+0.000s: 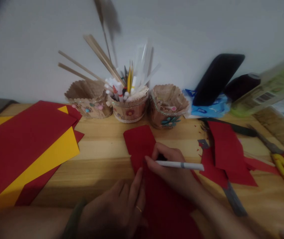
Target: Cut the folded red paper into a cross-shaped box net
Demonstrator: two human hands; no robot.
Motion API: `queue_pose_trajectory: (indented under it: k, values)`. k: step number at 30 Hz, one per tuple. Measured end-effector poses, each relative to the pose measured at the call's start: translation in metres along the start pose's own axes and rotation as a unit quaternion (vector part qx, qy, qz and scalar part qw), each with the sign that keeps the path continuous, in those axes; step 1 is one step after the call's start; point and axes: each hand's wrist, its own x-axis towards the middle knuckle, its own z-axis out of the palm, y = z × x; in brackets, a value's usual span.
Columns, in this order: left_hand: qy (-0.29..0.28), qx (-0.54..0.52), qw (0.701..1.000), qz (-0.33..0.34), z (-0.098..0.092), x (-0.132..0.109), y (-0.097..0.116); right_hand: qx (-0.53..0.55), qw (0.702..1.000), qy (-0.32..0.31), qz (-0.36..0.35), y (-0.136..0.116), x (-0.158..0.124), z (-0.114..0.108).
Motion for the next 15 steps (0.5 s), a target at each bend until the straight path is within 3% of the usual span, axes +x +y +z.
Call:
queue_pose_trajectory:
  k: [15]
  values:
    - [-0.006, -0.002, 1.0, -0.003, 0.0023, -0.0013, 0.0012, -0.015, 1.0, 0.005, -0.003, -0.0018, 0.0012, -0.0008]
